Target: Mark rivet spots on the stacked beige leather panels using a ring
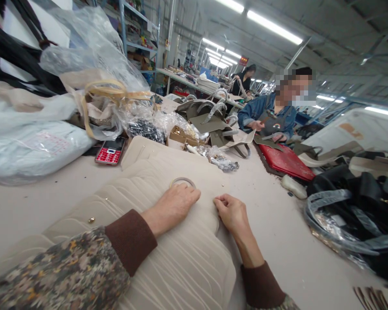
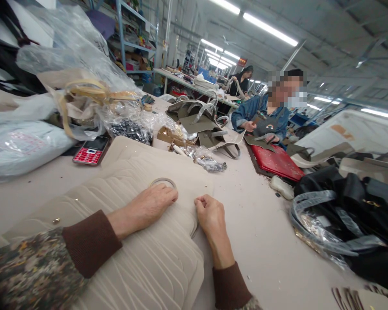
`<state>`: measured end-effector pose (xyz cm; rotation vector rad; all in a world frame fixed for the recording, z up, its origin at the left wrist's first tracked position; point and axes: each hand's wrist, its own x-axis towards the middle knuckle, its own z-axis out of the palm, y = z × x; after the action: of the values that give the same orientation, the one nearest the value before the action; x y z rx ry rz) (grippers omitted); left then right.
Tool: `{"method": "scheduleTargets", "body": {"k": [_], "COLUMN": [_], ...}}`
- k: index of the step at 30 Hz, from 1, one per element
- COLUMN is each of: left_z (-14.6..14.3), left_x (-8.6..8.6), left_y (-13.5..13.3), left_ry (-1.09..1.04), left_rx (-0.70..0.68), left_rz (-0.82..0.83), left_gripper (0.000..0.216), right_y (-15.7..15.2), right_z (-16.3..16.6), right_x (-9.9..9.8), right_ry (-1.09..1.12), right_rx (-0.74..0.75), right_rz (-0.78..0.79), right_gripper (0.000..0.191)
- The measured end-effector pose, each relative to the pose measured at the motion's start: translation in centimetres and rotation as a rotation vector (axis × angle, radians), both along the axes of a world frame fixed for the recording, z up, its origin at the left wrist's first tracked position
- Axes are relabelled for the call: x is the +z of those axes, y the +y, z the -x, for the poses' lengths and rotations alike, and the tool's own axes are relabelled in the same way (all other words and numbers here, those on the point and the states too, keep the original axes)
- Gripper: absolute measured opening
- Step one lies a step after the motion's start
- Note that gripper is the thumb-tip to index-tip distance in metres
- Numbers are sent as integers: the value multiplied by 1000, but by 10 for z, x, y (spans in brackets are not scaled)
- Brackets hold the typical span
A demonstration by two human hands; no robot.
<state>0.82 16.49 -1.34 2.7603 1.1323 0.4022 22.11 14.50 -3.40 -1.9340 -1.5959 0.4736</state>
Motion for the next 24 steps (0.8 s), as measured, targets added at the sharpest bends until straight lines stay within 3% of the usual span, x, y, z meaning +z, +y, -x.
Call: {"method": "scheduleTargets", "body": {"k": [4,7,11,16,19,24], "left_z": [0,0,1,1,3,4], "left_x": [0,1,4,5,4,5], "left_y": [1,1,1,1,3,2], "left_ry": [5,8,10,-11,-88,-282], "left_rx": [6,5,14,-3,-23,-93], "left_rz": [3,6,21,26,-4,4], "left_gripper": [14,14,15,14,14,14], "right_y": [-4,-10,-12,-10,-14,-19], "right_z": [-11,-18,-12,-1,-2,-13], "right_x": [-5,-8,-8,-2,6,18], "right_ry": [401,609,295,-20,-45,103], "right_rx": [-109,-85,26,48,169,334], "right_rz": [56,42,-36,-49,25,211], "right_gripper": [38,38,28,25,22,20]}}
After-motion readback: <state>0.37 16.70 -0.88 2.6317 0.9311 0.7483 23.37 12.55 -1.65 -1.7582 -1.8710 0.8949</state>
